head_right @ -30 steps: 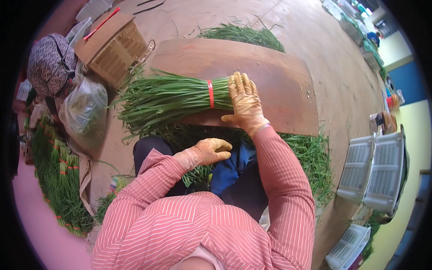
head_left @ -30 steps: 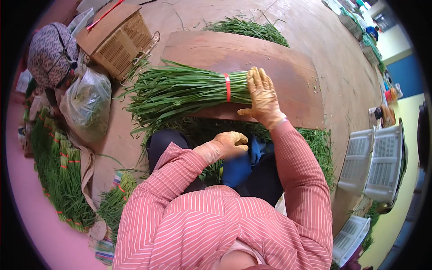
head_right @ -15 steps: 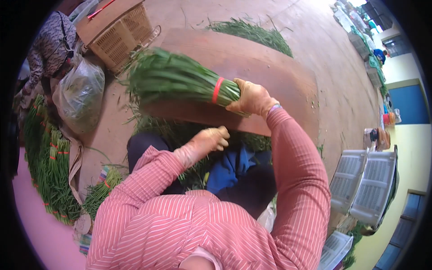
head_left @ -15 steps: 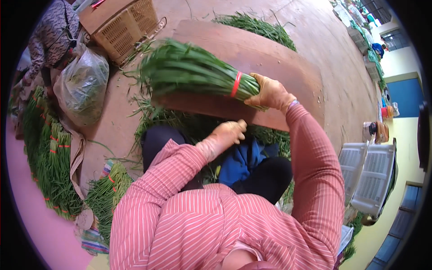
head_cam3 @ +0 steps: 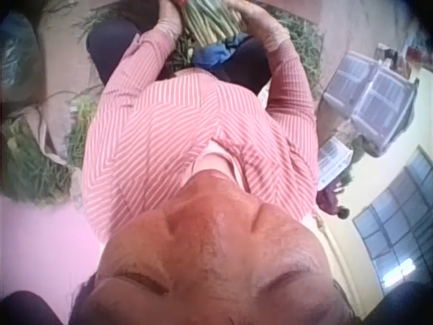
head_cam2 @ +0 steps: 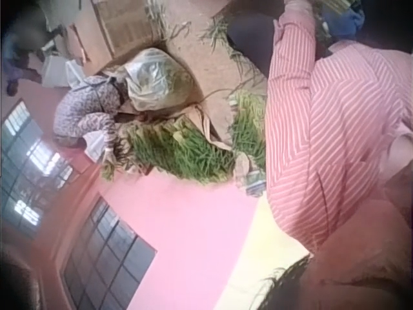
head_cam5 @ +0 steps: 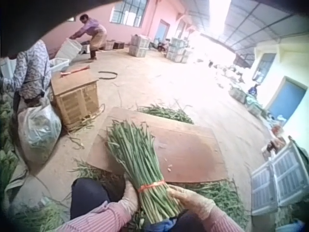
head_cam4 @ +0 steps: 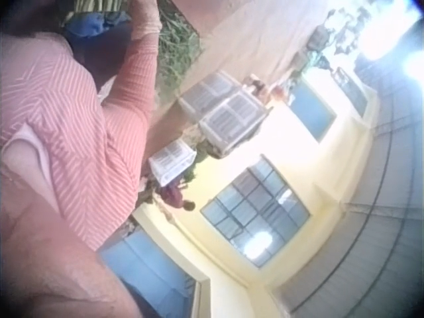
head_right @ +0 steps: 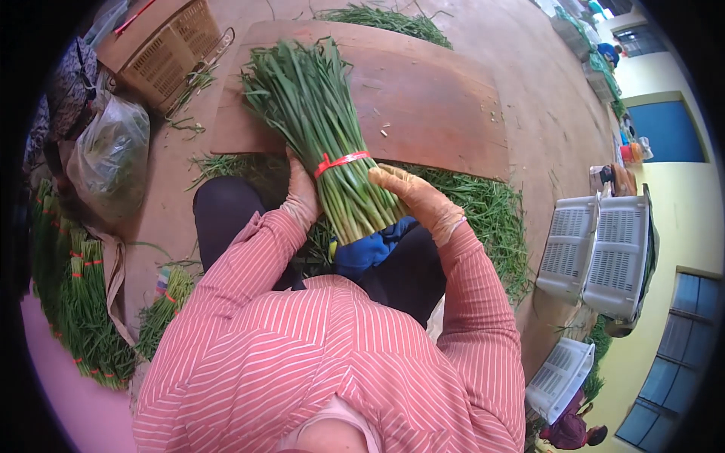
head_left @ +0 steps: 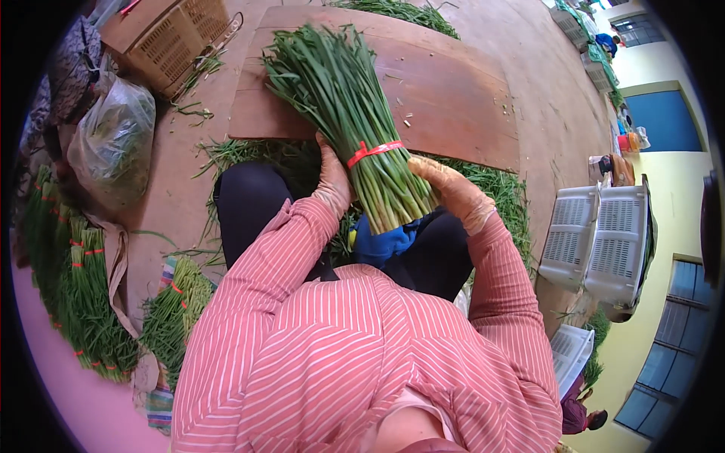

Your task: The person gathers a bunch of chives by hand, wraps a red tie around them, and trims the ends with a knife on a wooden board. They then place the bundled chives onto a pile on the floor.

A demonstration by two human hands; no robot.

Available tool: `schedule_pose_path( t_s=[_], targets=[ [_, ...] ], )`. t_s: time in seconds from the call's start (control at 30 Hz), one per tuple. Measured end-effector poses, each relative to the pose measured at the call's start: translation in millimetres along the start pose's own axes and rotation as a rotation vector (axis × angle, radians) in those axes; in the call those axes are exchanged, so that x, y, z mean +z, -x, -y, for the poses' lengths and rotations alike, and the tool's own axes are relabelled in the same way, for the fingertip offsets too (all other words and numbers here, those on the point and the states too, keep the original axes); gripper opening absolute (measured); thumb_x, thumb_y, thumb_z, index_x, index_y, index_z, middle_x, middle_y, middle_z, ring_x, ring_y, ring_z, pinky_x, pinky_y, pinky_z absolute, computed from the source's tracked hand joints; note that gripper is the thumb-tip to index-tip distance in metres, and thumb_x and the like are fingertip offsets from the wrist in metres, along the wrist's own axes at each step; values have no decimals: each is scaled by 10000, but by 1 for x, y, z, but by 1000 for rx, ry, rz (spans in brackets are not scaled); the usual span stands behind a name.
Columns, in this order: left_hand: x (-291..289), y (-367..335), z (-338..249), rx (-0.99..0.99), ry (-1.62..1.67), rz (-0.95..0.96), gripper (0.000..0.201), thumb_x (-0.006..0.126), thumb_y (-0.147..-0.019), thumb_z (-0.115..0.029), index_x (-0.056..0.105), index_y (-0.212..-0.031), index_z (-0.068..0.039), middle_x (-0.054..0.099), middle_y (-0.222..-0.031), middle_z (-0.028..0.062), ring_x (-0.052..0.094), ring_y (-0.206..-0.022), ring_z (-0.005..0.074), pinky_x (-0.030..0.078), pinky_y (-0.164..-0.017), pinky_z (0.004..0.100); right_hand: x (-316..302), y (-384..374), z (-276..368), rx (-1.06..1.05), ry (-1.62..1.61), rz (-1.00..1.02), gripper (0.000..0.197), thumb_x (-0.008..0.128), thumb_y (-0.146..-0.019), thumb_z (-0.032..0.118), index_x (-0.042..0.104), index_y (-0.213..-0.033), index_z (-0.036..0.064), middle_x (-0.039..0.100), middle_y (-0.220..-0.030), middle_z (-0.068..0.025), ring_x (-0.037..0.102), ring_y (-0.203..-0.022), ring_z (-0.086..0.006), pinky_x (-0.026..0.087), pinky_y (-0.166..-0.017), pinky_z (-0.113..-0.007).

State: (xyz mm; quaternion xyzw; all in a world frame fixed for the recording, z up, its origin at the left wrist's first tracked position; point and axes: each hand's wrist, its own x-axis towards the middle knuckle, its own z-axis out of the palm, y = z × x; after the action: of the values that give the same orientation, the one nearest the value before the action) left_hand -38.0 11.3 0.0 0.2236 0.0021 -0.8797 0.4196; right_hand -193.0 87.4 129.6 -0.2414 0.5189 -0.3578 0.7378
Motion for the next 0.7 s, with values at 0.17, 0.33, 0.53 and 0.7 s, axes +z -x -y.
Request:
schedule_pose_path(
  t_s=[0.17, 0.33, 0.53, 0.7],
  targets=[
    [14, -1, 7, 117, -90, -17, 843, 322, -779, -773, 497, -1261, -104, 551, -1234, 94, 535, -1092, 294, 415, -974, 439, 21, -28, -42, -365, 361, -295, 972, 738, -741, 436, 207, -1392, -54, 526, -1206, -161, 546, -1057, -205, 436, -901, -294],
    [27, 6, -2, -10, -44, 109, 908, 336, -724, -815, 505, -1261, -103, 567, -1219, 98, 561, -1062, 279, 453, -941, 432, 32, -46, -81, -548, 709, -707, 1042, 775, -689, 390, 152, -1400, -47, 520, -1208, -209, 541, -1086, -259, 426, -924, -317],
    [27, 8, -1, -33, -66, 279, 896, 408, -707, -801, 498, -1264, -105, 567, -1217, 84, 559, -1067, 255, 449, -945, 421, 38, -15, -69, -641, 418, -405, 893, 744, -770, 227, 172, -1406, -28, 475, -1266, -146, 502, -1117, -172, 401, -957, -300],
    [25, 7, 2, -94, -62, 327, 903, 439, -693, -797, 482, -1274, -107, 558, -1219, 81, 548, -1079, 250, 442, -954, 411, 18, 3, -41, -376, 111, -232, 804, 720, -789, 202, 243, -1406, 7, 455, -1297, -93, 478, -1137, -173, 371, -978, -282]
  ],
)
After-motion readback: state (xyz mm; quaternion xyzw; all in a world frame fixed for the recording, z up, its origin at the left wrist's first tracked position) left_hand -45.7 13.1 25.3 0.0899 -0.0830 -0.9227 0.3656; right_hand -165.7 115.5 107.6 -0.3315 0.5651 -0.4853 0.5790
